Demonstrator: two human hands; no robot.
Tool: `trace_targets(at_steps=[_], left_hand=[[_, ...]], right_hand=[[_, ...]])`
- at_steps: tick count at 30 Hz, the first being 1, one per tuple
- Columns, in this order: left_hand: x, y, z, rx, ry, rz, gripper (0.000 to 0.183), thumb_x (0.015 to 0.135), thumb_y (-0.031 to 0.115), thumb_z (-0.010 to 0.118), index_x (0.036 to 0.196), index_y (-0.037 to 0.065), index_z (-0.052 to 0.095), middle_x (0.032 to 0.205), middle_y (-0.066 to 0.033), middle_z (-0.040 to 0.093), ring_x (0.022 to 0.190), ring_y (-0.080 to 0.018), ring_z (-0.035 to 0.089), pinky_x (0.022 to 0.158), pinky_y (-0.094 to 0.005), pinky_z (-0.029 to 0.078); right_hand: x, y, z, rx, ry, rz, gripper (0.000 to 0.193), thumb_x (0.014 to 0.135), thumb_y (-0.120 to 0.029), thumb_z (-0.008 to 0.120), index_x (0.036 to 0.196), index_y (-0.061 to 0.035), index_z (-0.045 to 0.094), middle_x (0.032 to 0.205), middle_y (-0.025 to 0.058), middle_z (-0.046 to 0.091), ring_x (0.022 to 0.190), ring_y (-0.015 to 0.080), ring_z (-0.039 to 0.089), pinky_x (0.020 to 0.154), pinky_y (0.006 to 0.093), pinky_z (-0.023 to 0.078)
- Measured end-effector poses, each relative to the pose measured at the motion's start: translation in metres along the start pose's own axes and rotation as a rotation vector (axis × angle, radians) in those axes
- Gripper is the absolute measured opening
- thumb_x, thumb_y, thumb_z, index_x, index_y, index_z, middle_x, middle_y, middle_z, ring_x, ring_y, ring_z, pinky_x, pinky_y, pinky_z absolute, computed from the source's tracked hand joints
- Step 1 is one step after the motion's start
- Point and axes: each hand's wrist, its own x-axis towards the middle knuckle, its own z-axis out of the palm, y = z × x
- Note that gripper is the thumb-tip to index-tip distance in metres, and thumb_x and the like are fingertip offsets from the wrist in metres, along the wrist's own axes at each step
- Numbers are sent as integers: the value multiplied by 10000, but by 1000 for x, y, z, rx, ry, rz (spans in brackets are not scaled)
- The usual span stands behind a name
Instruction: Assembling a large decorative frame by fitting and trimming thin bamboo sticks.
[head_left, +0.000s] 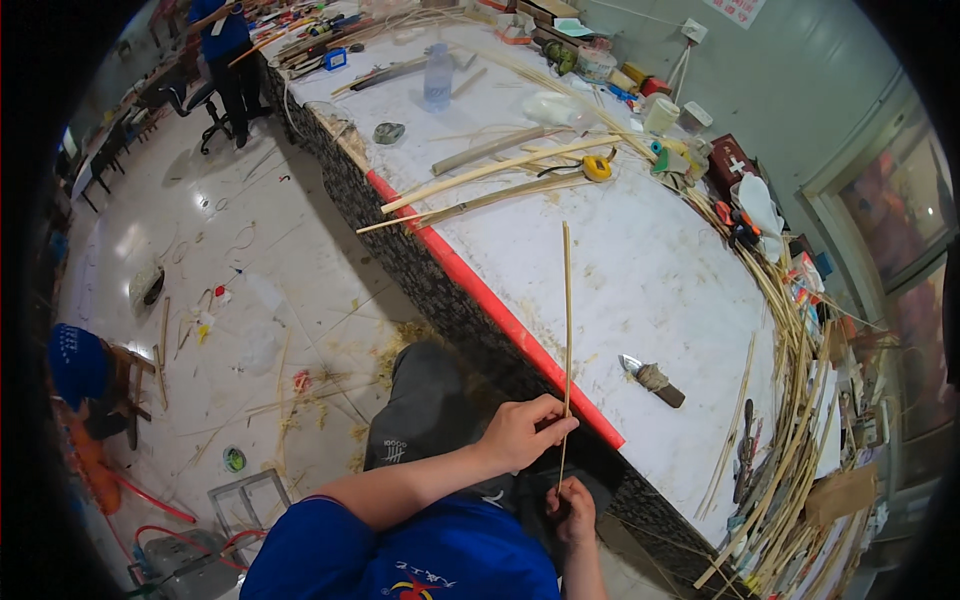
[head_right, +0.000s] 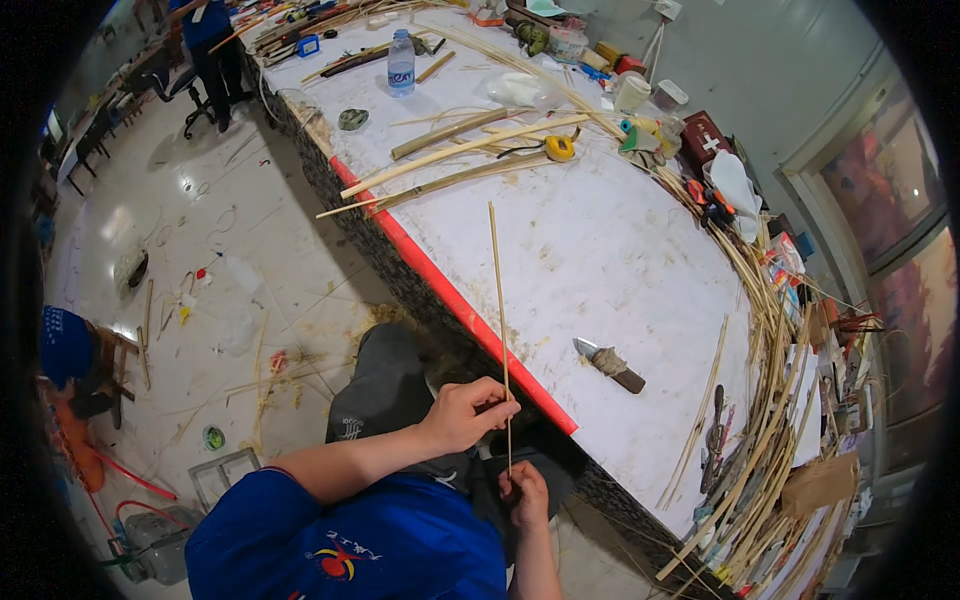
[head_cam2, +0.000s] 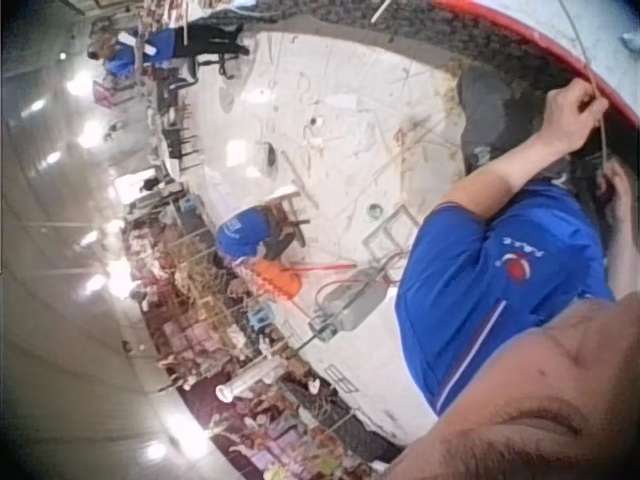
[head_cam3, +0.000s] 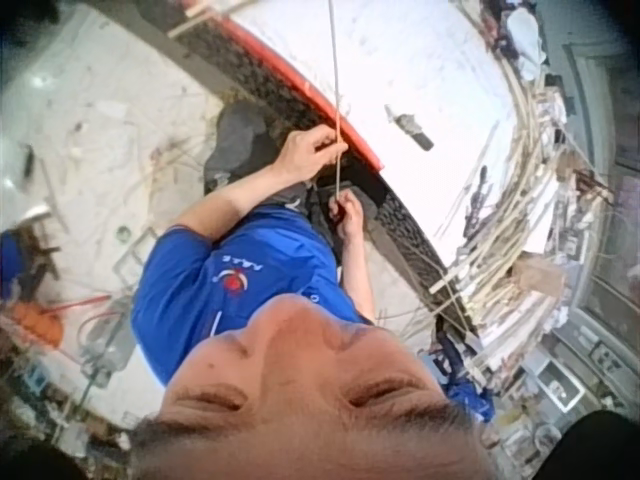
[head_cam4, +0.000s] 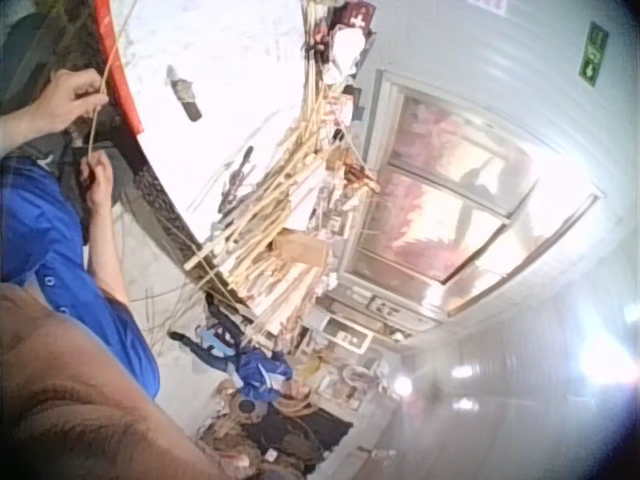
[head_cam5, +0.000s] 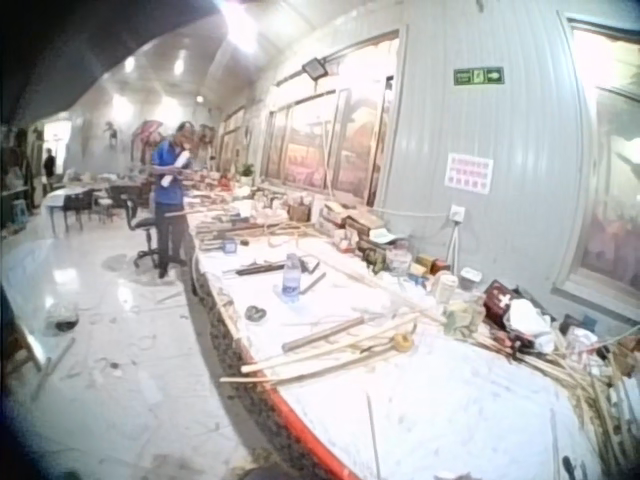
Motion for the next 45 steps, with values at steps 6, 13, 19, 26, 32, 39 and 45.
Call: trace_targets(at_steps=[6, 13, 19, 26, 32, 39, 45], left_hand=[[10, 12, -8, -175, -28, 5, 240, 1013, 207, 722, 1153, 15, 685, 907, -79, 740, 710, -105, 690, 624, -261, 541], [59, 61, -64, -604, -3, 75, 276, 1112, 222, 528, 1252, 14, 644, 1059, -83, 739, 722, -49, 614, 646, -214, 485], [57, 57, -72, -638, -43, 65, 220, 1095, 205, 567, 1165, 28, 677, 1030, -77, 745, 736, -49, 615, 664, -210, 481], [60, 52, -75, -650, -2, 79, 200, 1091, 188, 581, 1168, 35, 684, 995, -67, 736, 737, -72, 607, 652, -230, 485], [63, 48, -82, -629, 53, 90, 238, 1078, 199, 612, 1193, 6, 689, 985, -65, 743, 740, -50, 621, 657, -215, 488], [66, 46, -88, -540, 117, 116, 247, 1074, 221, 623, 1169, 2, 688, 982, -72, 743, 765, -60, 636, 679, -221, 509], [75, 41, -97, -421, 200, 119, 229, 1080, 211, 602, 1131, 2, 682, 965, -75, 741, 796, -86, 641, 711, -242, 508]], right_hand=[[3, 1, 4, -11, 37, 0, 139, 909, -215, 607, 886, -86, 560, 760, 61, 600, 635, 154, 527, 573, 280, 421], [0, 6, -2, -7, -16, -6, 134, 911, -193, 563, 836, -86, 536, 705, 51, 563, 618, 144, 482, 559, 271, 350], [-1, 11, -1, -37, -2, -6, 137, 919, -194, 558, 843, -80, 555, 716, 61, 580, 635, 144, 492, 570, 268, 360], [-2, 12, -3, -68, -19, 26, 167, 929, -199, 555, 885, -43, 599, 752, 71, 615, 664, 151, 527, 619, 273, 397], [-4, 5, 3, -157, -32, 0, 204, 944, -198, 547, 938, -14, 634, 807, 79, 643, 690, 153, 558, 646, 276, 427], [-11, 1, 17, -255, 33, -47, 267, 1017, -282, 552, 948, -38, 636, 738, 48, 625, 641, 128, 540, 580, 257, 388], [-21, -8, 20, -413, 85, -223, 295, 1093, -293, 520, 1020, -38, 649, 745, 5, 609, 639, 77, 500, 584, 235, 364]])
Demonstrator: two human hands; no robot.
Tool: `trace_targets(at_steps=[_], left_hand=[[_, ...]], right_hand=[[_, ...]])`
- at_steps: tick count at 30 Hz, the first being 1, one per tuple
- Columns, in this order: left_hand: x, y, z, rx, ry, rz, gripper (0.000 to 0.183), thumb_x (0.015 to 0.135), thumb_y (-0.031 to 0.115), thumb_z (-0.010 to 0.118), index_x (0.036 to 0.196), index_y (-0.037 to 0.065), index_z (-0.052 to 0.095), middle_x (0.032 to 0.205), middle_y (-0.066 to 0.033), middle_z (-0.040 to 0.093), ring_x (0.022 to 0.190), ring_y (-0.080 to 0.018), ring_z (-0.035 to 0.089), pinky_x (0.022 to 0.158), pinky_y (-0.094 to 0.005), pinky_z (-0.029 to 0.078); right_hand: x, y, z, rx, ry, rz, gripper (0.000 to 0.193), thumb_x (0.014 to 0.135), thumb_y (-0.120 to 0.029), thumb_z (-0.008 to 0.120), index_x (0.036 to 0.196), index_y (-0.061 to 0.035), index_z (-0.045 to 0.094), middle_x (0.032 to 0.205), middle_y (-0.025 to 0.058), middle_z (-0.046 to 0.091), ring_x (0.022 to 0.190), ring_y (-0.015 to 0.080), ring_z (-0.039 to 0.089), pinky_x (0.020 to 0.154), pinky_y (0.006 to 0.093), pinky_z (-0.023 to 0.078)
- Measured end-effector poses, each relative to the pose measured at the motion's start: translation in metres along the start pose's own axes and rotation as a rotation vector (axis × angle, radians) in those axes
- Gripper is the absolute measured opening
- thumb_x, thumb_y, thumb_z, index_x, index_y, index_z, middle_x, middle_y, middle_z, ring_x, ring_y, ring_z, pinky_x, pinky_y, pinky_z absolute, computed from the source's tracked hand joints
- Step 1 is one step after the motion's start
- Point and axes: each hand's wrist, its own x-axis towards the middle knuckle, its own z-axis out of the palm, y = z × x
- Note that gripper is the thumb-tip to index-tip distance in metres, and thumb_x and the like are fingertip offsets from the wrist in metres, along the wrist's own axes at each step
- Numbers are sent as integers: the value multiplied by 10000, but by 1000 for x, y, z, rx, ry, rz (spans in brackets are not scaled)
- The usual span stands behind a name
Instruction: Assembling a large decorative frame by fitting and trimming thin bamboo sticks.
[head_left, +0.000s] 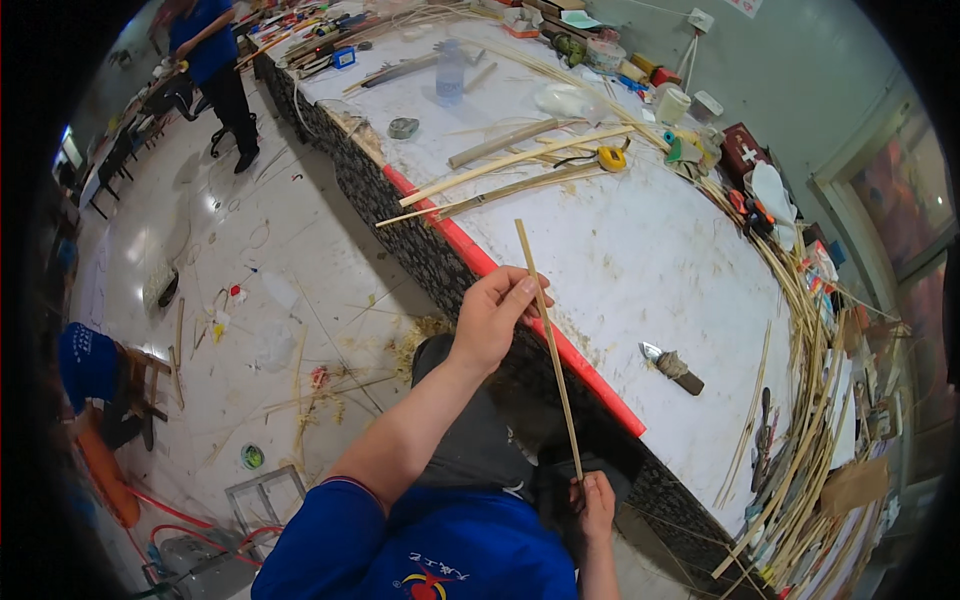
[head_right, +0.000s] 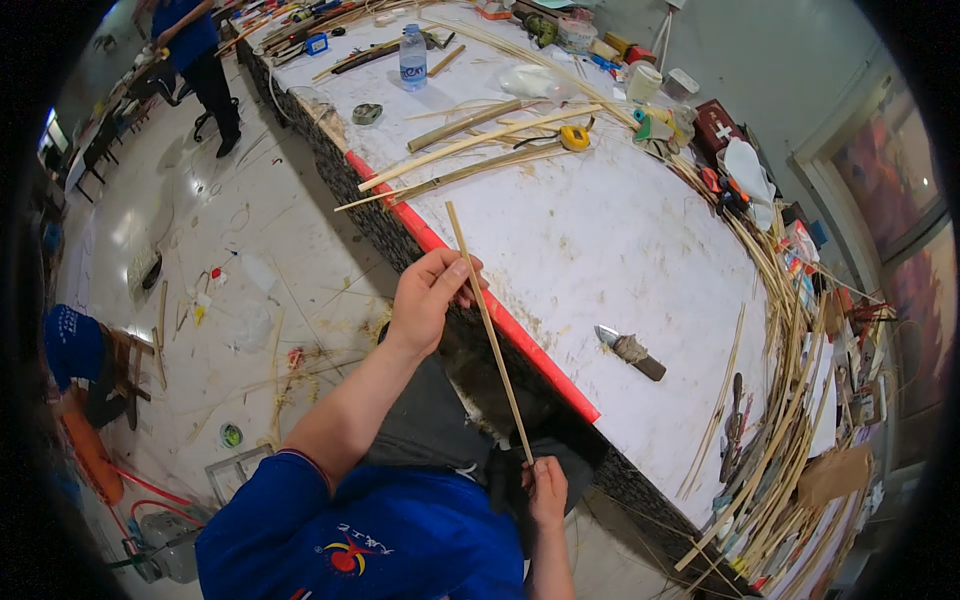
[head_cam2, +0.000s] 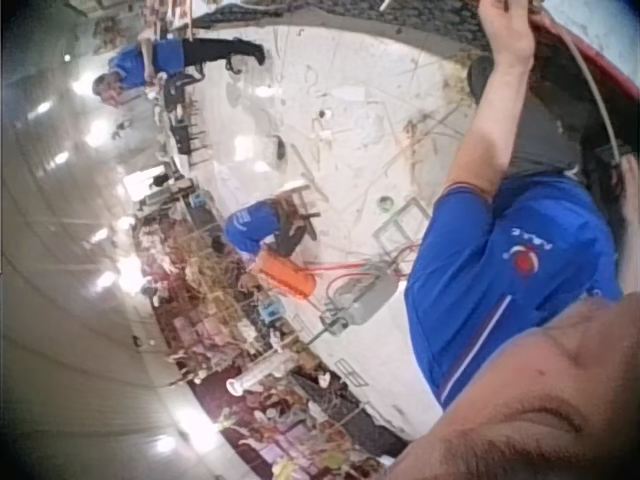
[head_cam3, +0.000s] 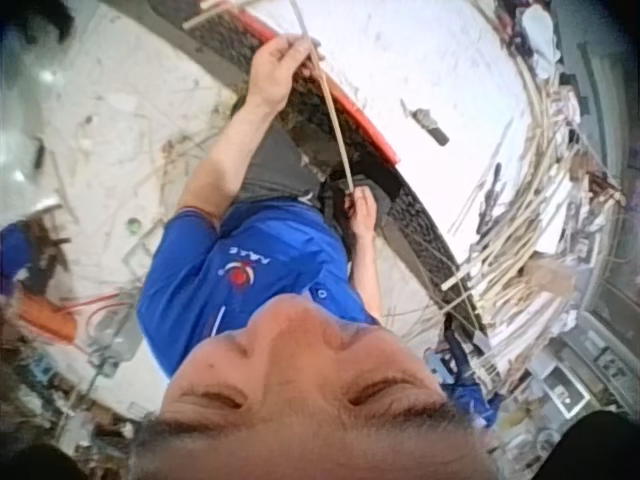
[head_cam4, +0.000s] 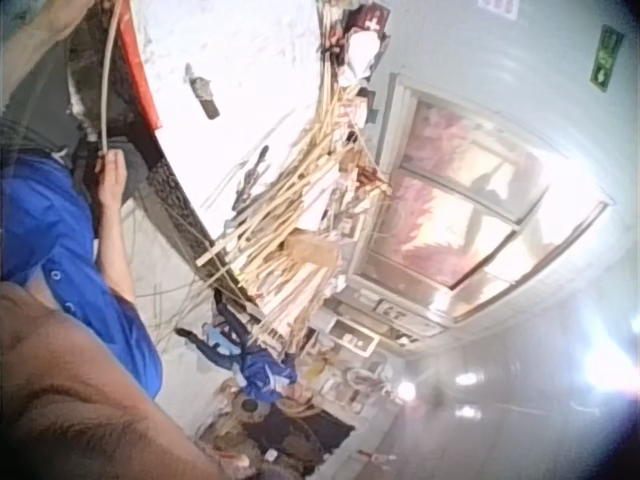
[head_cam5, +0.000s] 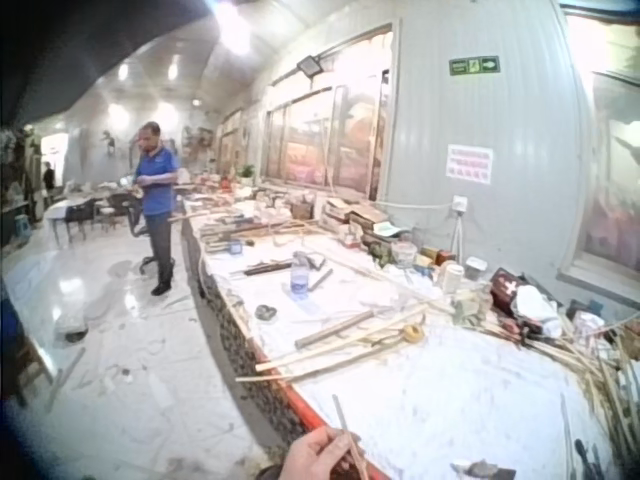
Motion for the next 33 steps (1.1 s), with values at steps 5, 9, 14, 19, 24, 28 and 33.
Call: trace_targets(at_steps=[5, 9, 14, 19, 24, 28, 33], left_hand=[[13, -10, -4, -47, 33, -36, 228, 1071, 209, 622, 1135, -2, 680, 964, -93, 751, 831, -117, 668, 765, -270, 542], [22, -10, -9, -31, 4, -50, 215, 1071, 200, 626, 1131, 0, 678, 953, -103, 755, 808, -134, 693, 749, -278, 555], [31, -15, 3, -78, -21, -52, 224, 1080, 208, 608, 1143, 5, 677, 956, -109, 734, 816, -142, 672, 744, -299, 550], [34, -18, 19, -77, -58, -173, 214, 1071, 197, 622, 1131, -2, 672, 938, -98, 727, 828, -153, 675, 758, -288, 544], [40, -36, 19, 19, -131, -145, 128, 1054, 153, 635, 1075, 30, 661, 920, -41, 679, 829, -113, 630, 728, -269, 524], [47, -35, -2, 78, -126, -121, 149, 1083, 193, 602, 1090, 50, 644, 929, -44, 680, 842, -110, 632, 728, -255, 509], [34, -19, 30, 223, -13, -136, 302, 1099, 255, 573, 1271, 9, 605, 1061, -115, 718, 761, -112, 633, 618, -230, 497]], right_hand=[[-12, -11, 0, -107, 88, -118, 126, 1033, -130, 631, 1043, -8, 661, 775, 39, 657, 703, 120, 619, 649, 251, 469], [-20, -36, 3, -499, 183, -295, 109, 1002, -111, 663, 986, -4, 679, 739, 96, 662, 654, 191, 676, 633, 310, 518], [-28, -46, 1, -525, 160, -348, 99, 1001, -107, 657, 973, -14, 675, 708, 86, 664, 641, 191, 676, 611, 306, 512], [-33, -54, -4, -475, 163, -275, 92, 996, -105, 666, 972, -17, 675, 728, 100, 663, 649, 205, 676, 614, 313, 514], [-30, -50, -13, -392, 177, -258, 109, 1001, -148, 659, 971, -43, 659, 753, 111, 660, 679, 231, 676, 627, 351, 510], [-21, -56, -12, -350, 143, -336, 122, 999, -160, 677, 973, -43, 652, 705, 90, 616, 612, 184, 610, 585, 328, 467], [-8, -81, -36, -515, 353, -393, 96, 992, -140, 656, 962, -50, 645, 726, 114, 663, 651, 281, 679, 616, 379, 515]])
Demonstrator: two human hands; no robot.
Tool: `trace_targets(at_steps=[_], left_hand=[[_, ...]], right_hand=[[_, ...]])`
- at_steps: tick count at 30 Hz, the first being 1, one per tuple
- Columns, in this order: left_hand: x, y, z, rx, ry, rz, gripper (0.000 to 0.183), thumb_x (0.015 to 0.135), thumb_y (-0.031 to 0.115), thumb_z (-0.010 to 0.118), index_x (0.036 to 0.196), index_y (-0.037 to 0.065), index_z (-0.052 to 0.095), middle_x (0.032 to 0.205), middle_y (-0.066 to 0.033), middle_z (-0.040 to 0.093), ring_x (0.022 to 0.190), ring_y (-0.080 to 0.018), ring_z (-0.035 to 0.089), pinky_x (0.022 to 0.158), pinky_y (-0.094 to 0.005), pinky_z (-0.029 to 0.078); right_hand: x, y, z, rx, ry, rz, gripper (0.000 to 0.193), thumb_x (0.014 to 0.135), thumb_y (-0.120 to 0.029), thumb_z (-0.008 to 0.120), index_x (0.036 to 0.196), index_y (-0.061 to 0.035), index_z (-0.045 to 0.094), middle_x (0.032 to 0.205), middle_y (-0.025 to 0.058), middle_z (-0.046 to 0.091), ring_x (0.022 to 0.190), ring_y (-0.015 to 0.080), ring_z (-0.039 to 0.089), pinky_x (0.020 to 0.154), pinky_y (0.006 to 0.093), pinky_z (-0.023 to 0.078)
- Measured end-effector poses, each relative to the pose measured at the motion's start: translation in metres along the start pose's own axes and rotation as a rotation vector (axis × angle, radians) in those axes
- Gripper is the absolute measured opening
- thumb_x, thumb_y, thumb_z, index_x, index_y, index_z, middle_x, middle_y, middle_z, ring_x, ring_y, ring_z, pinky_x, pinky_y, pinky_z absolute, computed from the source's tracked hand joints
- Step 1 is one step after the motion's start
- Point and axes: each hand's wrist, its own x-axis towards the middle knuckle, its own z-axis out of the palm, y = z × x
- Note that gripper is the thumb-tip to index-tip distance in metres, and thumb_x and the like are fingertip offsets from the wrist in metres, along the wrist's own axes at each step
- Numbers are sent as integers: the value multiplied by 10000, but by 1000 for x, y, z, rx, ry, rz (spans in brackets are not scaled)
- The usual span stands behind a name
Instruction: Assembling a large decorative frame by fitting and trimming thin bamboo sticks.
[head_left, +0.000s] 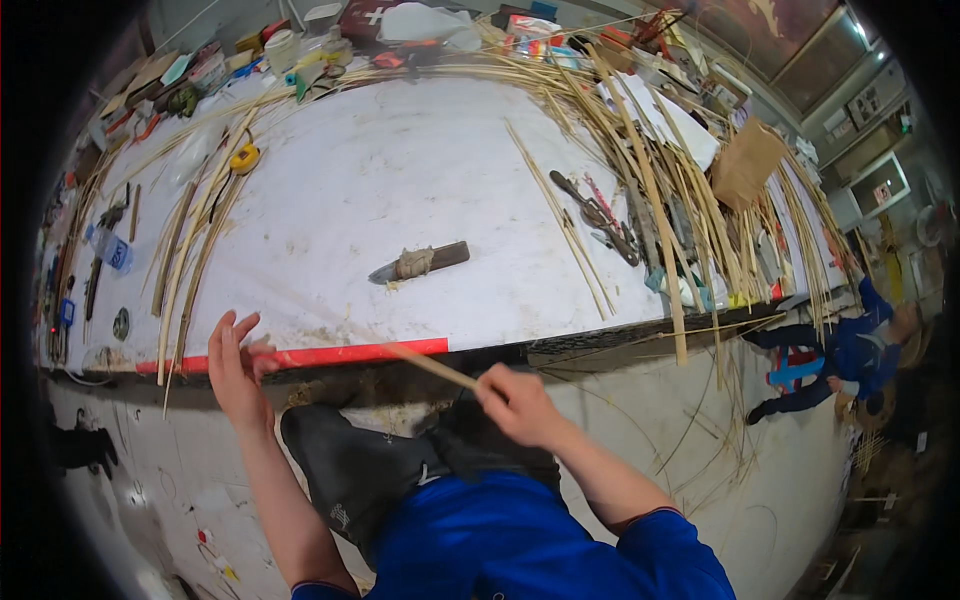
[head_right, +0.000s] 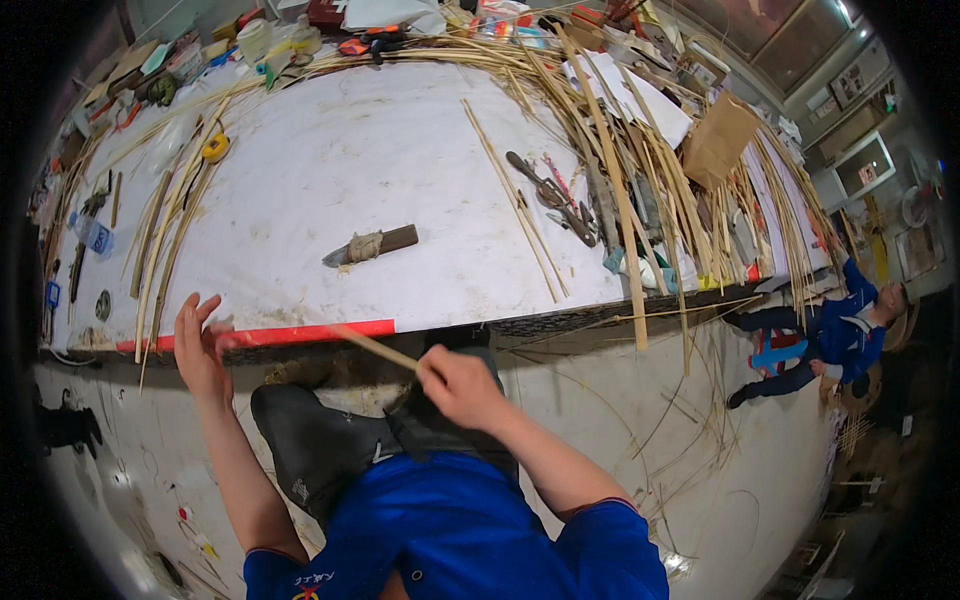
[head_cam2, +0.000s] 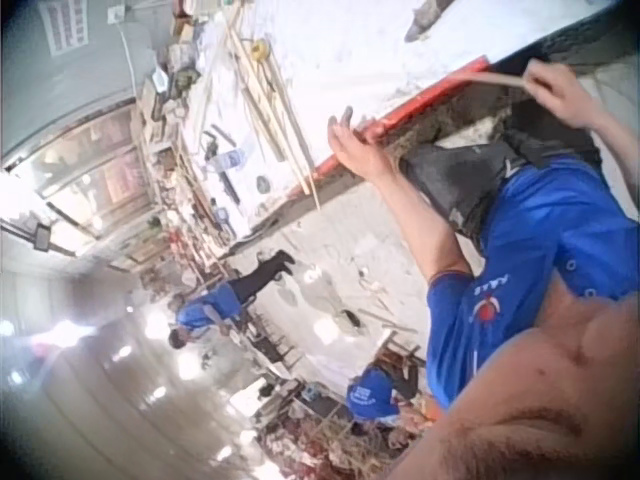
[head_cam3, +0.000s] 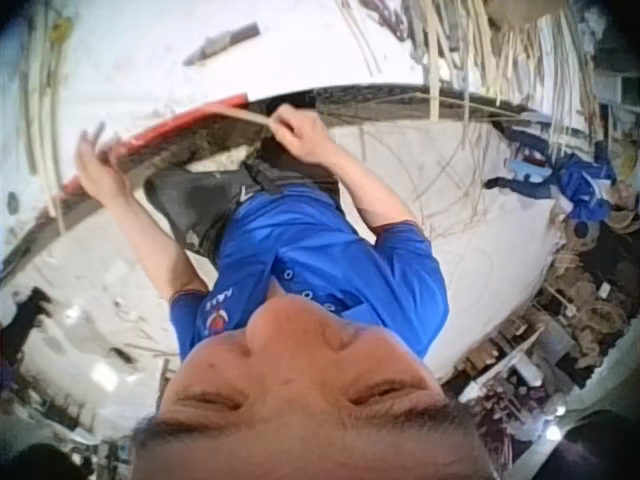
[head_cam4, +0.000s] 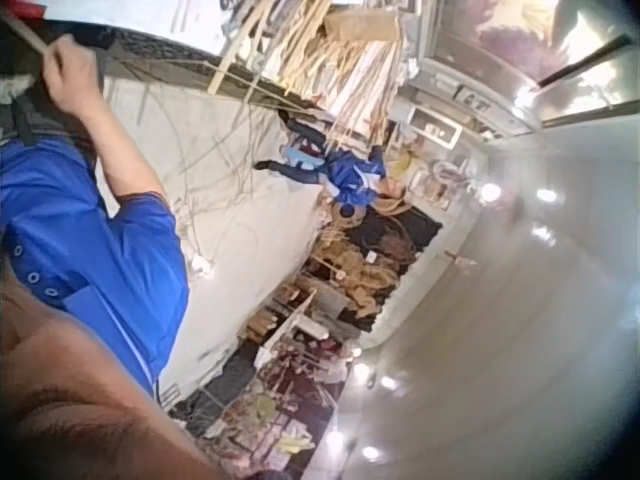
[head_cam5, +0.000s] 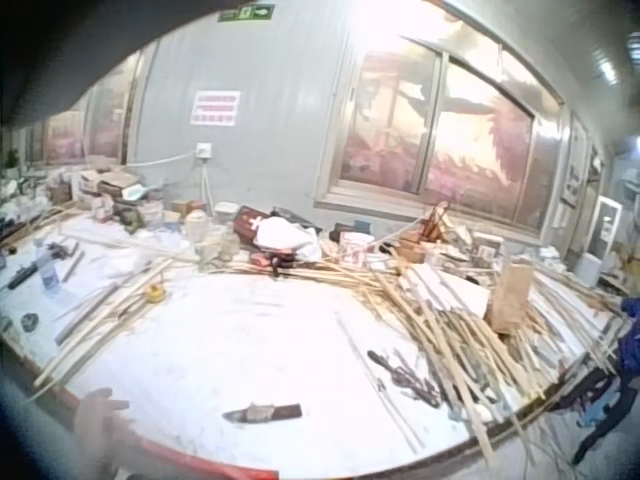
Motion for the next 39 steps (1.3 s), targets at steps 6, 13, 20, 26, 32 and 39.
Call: trace_targets(at_steps=[6, 13, 20, 26, 32, 39], left_hand=[[-61, -44, 1, 243, -218, 64, 259, 1064, 196, 613, 1250, 17, 612, 1063, -123, 730, 676, -87, 603, 598, -221, 486], [-125, -78, 21, 325, -353, -166, 189, 1043, 128, 647, 1181, -2, 636, 996, -101, 747, 702, -72, 598, 653, -229, 506], [-128, -81, 21, 384, -386, -263, 131, 1044, 88, 648, 1140, -1, 652, 955, -82, 747, 737, -60, 628, 660, -219, 518], [-132, -84, 46, 403, -465, -306, 105, 1036, 76, 658, 1122, 15, 665, 928, -61, 749, 725, -53, 621, 651, -216, 508], [-135, -72, 70, 522, -534, -8, 73, 1009, 45, 670, 946, 20, 698, 887, -56, 734, 769, -113, 656, 745, -278, 533], [-120, -88, -2, 490, -533, 31, 34, 953, -14, 681, 957, -10, 715, 1097, -167, 732, 996, -236, 718, 947, -381, 546]], right_hand=[[96, 25, -54, -505, 428, -52, 93, 977, -130, 652, 963, -54, 601, 816, 191, 675, 751, 417, 677, 642, 505, 515], [169, 60, -33, -773, 310, -86, 83, 858, -58, 626, 922, -37, 578, 898, 165, 636, 818, 357, 677, 632, 483, 553], [175, 60, -26, -816, 416, -132, 137, 831, -95, 680, 926, -29, 606, 929, 162, 562, 875, 346, 619, 655, 459, 549], [170, 57, -27, -733, 417, -71, 183, 826, -126, 723, 935, -29, 612, 967, 167, 558, 917, 343, 614, 707, 457, 546], [166, 55, -29, -702, 427, -51, 185, 839, -142, 718, 942, -28, 615, 966, 164, 562, 928, 344, 612, 740, 463, 547], [107, -9, -25, -321, 532, -405, 243, 848, -153, 772, 774, -76, 554, 771, 121, 532, 707, 329, 532, 648, 430, 394]])
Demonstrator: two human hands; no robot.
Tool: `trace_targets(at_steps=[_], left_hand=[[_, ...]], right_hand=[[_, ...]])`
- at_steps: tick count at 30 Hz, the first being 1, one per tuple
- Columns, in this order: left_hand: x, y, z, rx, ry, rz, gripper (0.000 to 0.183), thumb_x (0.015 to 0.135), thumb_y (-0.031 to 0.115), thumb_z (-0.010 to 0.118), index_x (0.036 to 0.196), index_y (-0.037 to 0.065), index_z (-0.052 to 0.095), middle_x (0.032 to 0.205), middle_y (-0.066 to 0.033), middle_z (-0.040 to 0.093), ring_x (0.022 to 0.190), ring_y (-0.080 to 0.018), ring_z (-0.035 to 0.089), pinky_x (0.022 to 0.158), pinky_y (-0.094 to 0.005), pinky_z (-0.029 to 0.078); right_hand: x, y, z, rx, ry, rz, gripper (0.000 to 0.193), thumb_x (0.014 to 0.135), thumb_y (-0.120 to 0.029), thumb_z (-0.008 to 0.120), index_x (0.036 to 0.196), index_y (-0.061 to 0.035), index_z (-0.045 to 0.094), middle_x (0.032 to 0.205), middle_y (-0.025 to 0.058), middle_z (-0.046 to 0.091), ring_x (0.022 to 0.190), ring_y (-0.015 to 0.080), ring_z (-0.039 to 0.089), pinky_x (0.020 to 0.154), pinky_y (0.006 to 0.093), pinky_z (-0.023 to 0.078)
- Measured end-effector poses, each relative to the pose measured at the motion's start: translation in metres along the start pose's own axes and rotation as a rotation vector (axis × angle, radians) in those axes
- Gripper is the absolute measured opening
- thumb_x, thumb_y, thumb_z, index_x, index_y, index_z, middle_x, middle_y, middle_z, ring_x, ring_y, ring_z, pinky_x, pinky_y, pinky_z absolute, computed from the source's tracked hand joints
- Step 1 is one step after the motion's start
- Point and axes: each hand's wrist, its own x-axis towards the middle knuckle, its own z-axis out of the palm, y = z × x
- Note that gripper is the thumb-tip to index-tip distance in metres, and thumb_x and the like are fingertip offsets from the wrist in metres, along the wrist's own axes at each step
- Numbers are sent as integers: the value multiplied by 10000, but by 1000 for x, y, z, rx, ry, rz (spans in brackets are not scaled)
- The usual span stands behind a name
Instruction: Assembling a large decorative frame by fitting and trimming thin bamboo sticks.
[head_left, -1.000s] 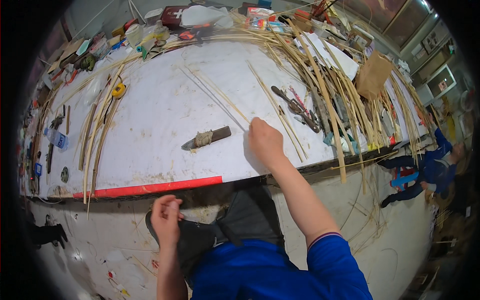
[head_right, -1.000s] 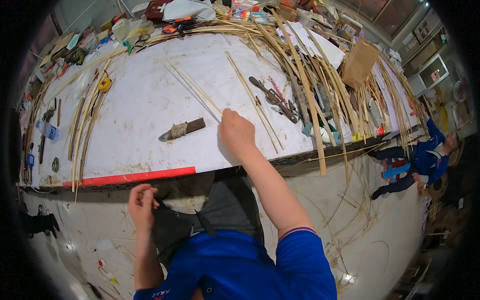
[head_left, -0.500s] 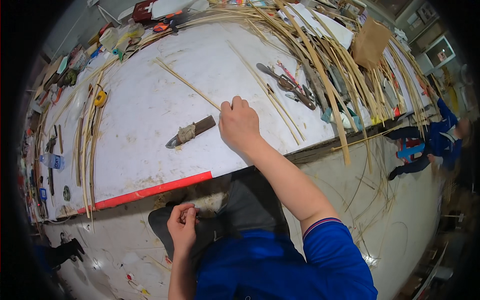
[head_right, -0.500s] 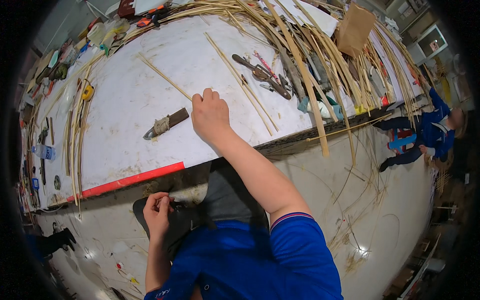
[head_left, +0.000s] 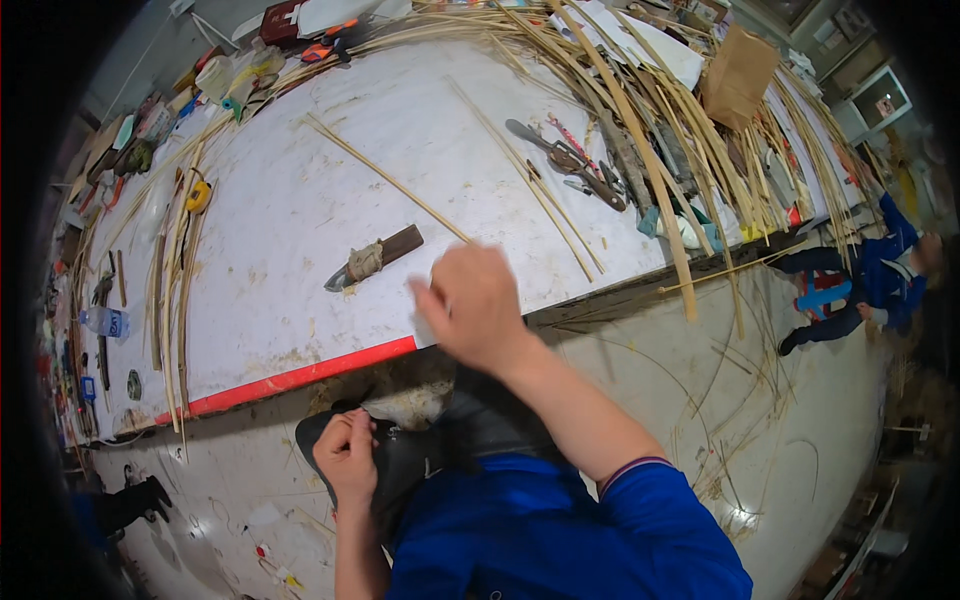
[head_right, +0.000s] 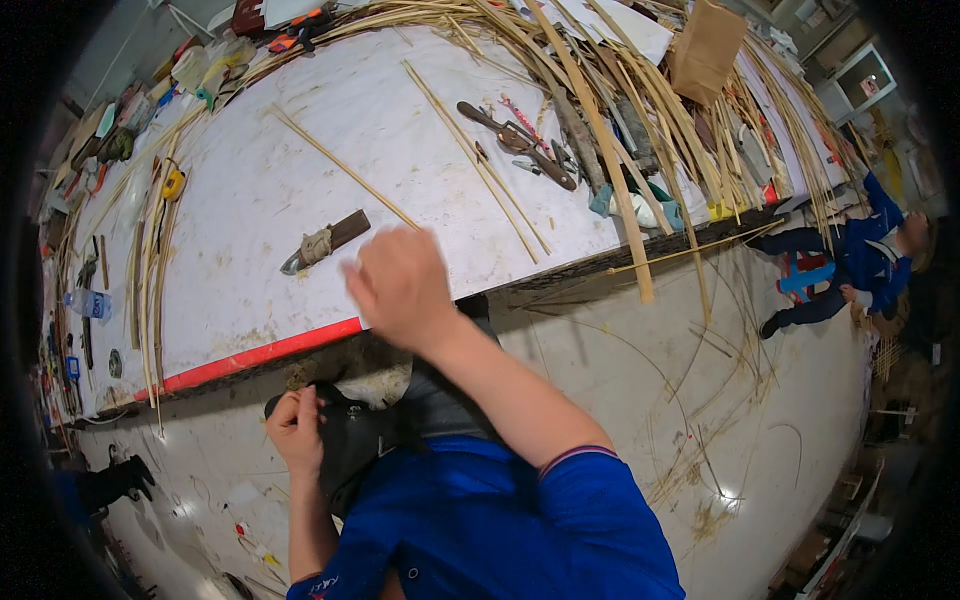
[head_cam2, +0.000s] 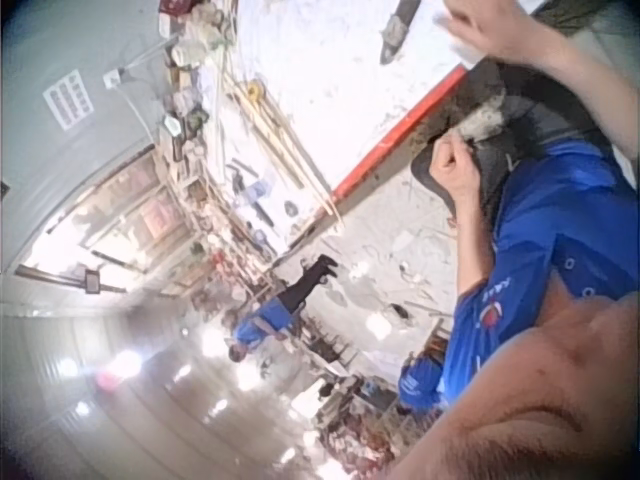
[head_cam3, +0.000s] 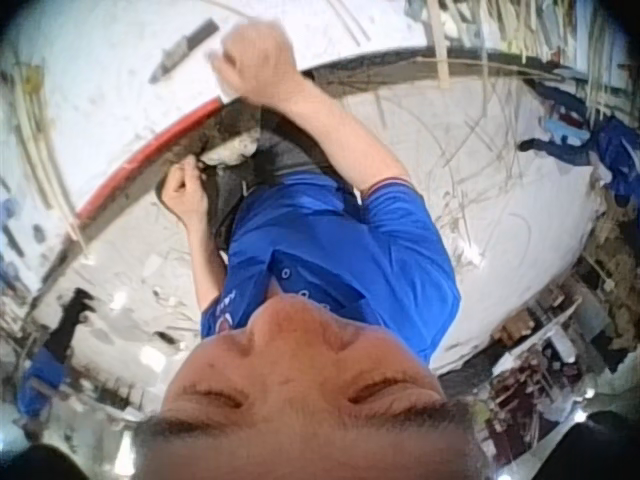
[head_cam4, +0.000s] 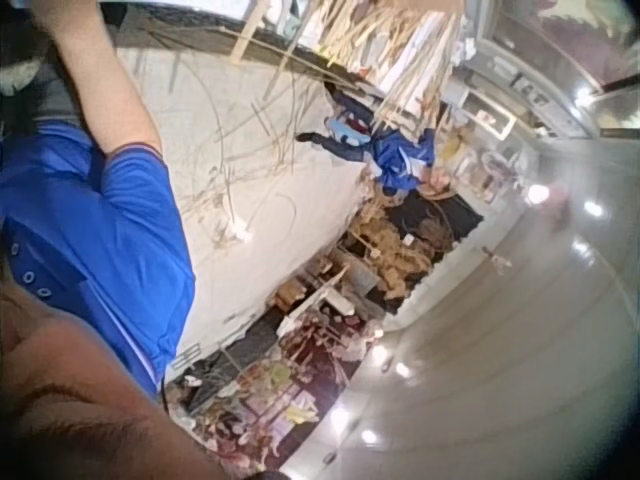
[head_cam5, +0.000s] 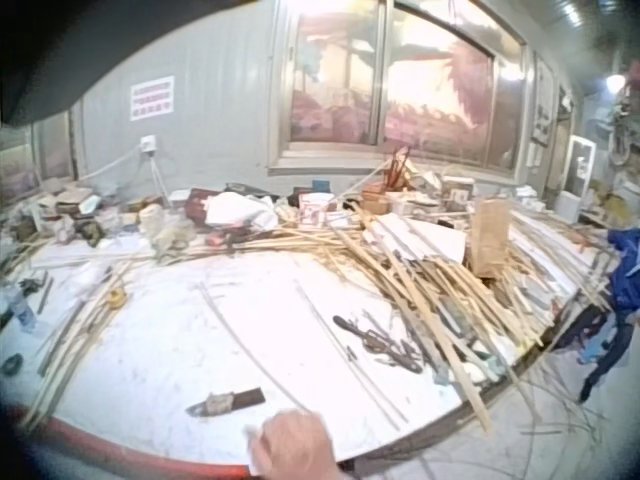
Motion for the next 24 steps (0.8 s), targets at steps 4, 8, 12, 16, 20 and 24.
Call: trace_targets(at_steps=[4, 8, 12, 16, 20, 24], left_hand=[[20, 66, 25, -58, 225, 190, 394, 950, 104, 708, 1319, 12, 601, 1382, -208, 617, 1280, -312, 625, 1077, -439, 498], [30, 119, 47, 429, 107, 725, 535, 926, 399, 713, 1332, 58, 645, 1430, -220, 596, 1372, -380, 549, 1156, -549, 397], [47, 121, 61, 644, -44, 834, 558, 981, 531, 532, 1315, 118, 703, 1478, -185, 595, 1428, -398, 492, 1251, -589, 201], [72, 125, 42, 592, 123, 833, 650, 1056, 578, 348, 1400, 100, 623, 1505, -214, 570, 1464, -418, 454, 1261, -614, 140], [61, 126, 72, 381, 154, 838, 806, 1043, 683, 331, 1535, 58, 458, 1562, -291, 474, 1497, -457, 396, 1254, -626, 155], [63, 131, 67, 283, 137, 833, 874, 1008, 682, 415, 1558, 2, 409, 1582, -352, 408, 1499, -506, 362, 1256, -607, 151]], right_hand=[[-47, -61, 1, 619, -286, 237, 168, 922, -104, 743, 906, -35, 590, 822, 101, 588, 730, 231, 610, 622, 398, 483], [-57, -82, 28, 1511, -404, 1085, 342, 997, -180, 681, 1287, -24, 588, 1102, 58, 673, 1003, 116, 651, 858, 286, 536], [-74, -85, 93, 2118, -908, 952, 720, 1056, -499, 538, 1570, -17, 391, 1490, 145, 561, 1370, 269, 549, 1140, 392, 436], [-54, -125, 52, 1719, -541, 533, 790, 1087, -516, 436, 1656, -12, 220, 1675, 180, 319, 1528, 299, 352, 1239, 445, 303], [-27, -115, 62, 1824, -495, 618, 757, 1120, -545, 300, 1674, -41, 184, 1656, 199, 350, 1496, 310, 384, 1267, 456, 236], [-19, -118, 61, 1865, -382, 499, 751, 1128, -551, 256, 1684, -58, 148, 1667, 198, 335, 1507, 330, 358, 1277, 469, 200]])
